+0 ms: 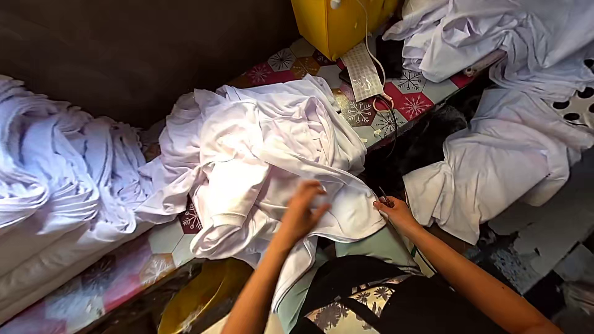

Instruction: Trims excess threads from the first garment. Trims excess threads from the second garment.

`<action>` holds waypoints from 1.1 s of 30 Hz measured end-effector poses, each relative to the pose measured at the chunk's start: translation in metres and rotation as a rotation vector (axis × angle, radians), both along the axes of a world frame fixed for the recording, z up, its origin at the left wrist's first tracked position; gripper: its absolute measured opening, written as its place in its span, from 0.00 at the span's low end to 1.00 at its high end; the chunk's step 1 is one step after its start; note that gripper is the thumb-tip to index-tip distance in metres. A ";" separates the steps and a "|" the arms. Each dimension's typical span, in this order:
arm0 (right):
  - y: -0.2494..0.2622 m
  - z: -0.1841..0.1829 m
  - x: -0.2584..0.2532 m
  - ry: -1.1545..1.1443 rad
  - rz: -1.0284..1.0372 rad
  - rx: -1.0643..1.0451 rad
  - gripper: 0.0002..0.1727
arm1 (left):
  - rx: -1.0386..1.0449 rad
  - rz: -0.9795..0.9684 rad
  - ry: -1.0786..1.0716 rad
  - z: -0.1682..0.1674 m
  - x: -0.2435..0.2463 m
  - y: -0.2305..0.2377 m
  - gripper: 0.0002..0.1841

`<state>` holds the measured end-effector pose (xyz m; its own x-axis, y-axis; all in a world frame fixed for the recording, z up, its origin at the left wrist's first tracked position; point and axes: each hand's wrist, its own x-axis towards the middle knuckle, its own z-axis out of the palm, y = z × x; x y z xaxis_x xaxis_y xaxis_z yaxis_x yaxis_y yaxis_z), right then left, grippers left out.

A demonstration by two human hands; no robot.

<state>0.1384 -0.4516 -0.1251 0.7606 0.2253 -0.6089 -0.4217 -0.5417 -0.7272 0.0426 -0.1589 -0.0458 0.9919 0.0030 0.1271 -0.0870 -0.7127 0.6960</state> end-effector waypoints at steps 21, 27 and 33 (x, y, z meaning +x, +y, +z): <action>0.086 0.090 0.009 -0.468 0.149 0.325 0.21 | -1.438 0.624 0.157 0.008 -0.021 -0.080 0.15; 0.068 0.070 0.157 -0.702 0.016 -0.134 0.27 | -0.764 0.554 0.116 -0.007 -0.057 -0.056 0.09; 0.062 0.082 0.261 -0.747 0.028 -0.373 0.30 | -1.058 0.699 0.200 0.009 -0.078 -0.055 0.07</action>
